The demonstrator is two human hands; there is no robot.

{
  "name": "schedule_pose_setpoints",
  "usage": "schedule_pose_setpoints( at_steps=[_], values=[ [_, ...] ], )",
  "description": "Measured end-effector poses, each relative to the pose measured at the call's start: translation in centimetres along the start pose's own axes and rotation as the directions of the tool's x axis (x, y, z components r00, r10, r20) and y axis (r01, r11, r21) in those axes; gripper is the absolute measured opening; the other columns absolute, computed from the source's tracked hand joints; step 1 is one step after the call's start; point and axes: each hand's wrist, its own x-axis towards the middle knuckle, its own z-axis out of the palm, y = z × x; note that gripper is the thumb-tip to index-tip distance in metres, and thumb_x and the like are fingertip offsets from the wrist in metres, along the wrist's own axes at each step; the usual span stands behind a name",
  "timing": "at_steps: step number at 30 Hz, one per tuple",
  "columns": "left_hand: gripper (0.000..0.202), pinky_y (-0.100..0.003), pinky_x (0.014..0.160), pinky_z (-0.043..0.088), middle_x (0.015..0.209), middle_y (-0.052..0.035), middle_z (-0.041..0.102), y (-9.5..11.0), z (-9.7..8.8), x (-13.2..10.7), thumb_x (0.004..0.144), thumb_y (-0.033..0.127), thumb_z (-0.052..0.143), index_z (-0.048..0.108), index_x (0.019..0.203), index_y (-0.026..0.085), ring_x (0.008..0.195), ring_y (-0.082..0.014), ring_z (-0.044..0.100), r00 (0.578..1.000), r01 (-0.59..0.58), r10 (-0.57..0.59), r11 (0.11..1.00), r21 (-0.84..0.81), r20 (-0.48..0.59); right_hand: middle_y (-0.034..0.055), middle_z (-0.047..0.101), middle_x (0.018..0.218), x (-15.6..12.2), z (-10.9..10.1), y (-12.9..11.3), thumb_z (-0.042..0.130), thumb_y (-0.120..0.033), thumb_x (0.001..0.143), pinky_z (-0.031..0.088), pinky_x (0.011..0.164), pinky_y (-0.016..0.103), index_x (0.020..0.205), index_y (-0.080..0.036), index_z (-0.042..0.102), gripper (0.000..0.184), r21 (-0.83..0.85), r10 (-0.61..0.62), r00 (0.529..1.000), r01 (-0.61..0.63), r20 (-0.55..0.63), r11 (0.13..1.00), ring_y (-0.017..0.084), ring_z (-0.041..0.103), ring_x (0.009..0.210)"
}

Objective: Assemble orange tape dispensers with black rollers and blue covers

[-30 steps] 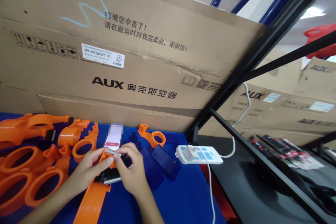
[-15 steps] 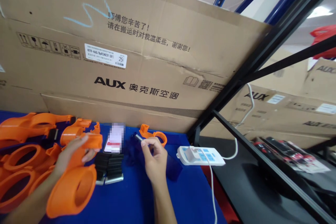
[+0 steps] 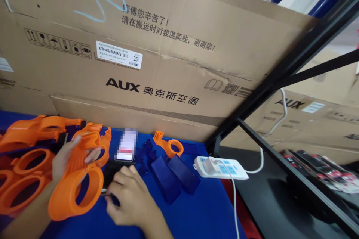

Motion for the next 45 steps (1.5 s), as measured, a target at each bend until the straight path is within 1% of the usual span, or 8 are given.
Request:
schedule_pose_setpoints(
  at_steps=[9,15,21,26,31,35,41,45],
  values=[
    [0.032,-0.024,0.043,0.044,0.055,-0.0009,0.051,-0.3,-0.3,0.2,0.091,0.049,0.061,0.069,0.088,0.019,0.049,-0.0145,0.048,1.0,-0.003,0.003,1.0,-0.002,-0.017,0.0038,0.063,0.091,-0.1,1.8,0.8,0.066,-0.03,0.09,0.039,0.081,0.036,0.087,-0.022,0.066,0.008,-0.116,0.032,0.995,-0.021,0.093,0.993,0.022,0.05,0.089],
    [0.037,-0.029,0.048,0.051,0.055,-0.0004,0.05,-0.4,-0.3,0.1,0.086,0.055,0.065,0.07,0.085,0.018,0.049,-0.0165,0.052,0.997,0.016,-0.014,1.0,0.021,-0.079,0.0036,0.064,0.096,-0.2,1.6,0.9,0.07,-0.032,0.09,0.04,0.082,0.035,0.09,-0.024,0.071,0.009,-0.082,0.038,0.995,-0.03,0.097,0.996,0.022,0.051,0.093],
    [0.036,-0.026,0.045,0.047,0.056,-0.0004,0.05,-0.3,-0.4,0.2,0.086,0.054,0.066,0.07,0.084,0.018,0.047,-0.0146,0.049,0.999,0.007,-0.006,1.0,0.018,-0.053,0.0027,0.066,0.098,-0.3,1.2,0.7,0.07,-0.034,0.089,0.04,0.085,0.037,0.094,-0.027,0.074,0.01,-0.022,0.001,0.994,0.002,0.111,1.0,0.023,0.053,0.096],
    [0.033,-0.024,0.047,0.046,0.056,-0.0019,0.051,-0.2,-0.3,0.3,0.089,0.049,0.065,0.072,0.084,0.017,0.053,-0.0151,0.049,0.998,-0.047,0.049,0.998,0.043,-0.038,0.0046,0.066,0.088,-0.4,-0.9,0.9,0.058,-0.024,0.095,0.039,0.078,0.039,0.09,-0.023,0.072,0.015,-0.037,0.107,0.986,-0.113,-0.128,0.993,0.023,0.054,0.087],
    [0.035,-0.022,0.046,0.041,0.054,0.0,0.05,-0.7,0.4,-0.1,0.091,0.051,0.062,0.072,0.084,0.018,0.049,-0.0133,0.045,0.998,-0.042,0.05,0.986,0.161,-0.046,0.0057,0.068,0.084,-0.7,-3.1,1.6,0.055,-0.022,0.099,0.04,0.078,0.041,0.095,-0.022,0.071,0.017,0.055,0.242,0.827,-0.249,-0.507,0.967,0.023,0.057,0.083],
    [0.031,-0.022,0.052,0.042,0.052,0.0023,0.052,-2.3,0.8,-0.1,0.09,0.049,0.067,0.072,0.088,0.018,0.049,-0.0112,0.044,0.992,-0.084,0.109,0.944,0.319,-0.061,0.0052,0.068,0.082,-0.9,-3.4,1.9,0.056,-0.022,0.099,0.042,0.077,0.04,0.093,-0.022,0.07,0.016,0.111,0.265,0.76,-0.249,-0.593,0.962,0.023,0.059,0.081],
    [0.029,-0.025,0.054,0.039,0.065,0.0011,0.065,-5.9,0.5,0.1,0.093,0.047,0.065,0.069,0.109,0.022,0.051,-0.0123,0.05,0.994,-0.108,0.082,0.863,0.494,0.074,0.0049,0.07,0.091,-1.0,-3.3,1.9,0.056,-0.026,0.1,0.047,0.084,0.04,0.118,-0.023,0.068,0.022,0.309,0.305,0.832,-0.171,-0.464,0.936,0.022,0.063,0.087],
    [0.034,-0.025,0.055,0.038,0.06,0.0036,0.059,-6.6,0.7,-0.1,0.096,0.047,0.06,0.065,0.12,0.023,0.051,-0.0125,0.049,0.984,-0.087,-0.013,0.837,0.54,0.178,0.0038,0.07,0.092,-0.9,-3.1,1.7,0.063,-0.029,0.096,0.049,0.085,0.036,0.12,-0.023,0.066,0.025,0.401,0.298,0.869,-0.129,-0.395,0.907,0.021,0.063,0.088]
  ],
)
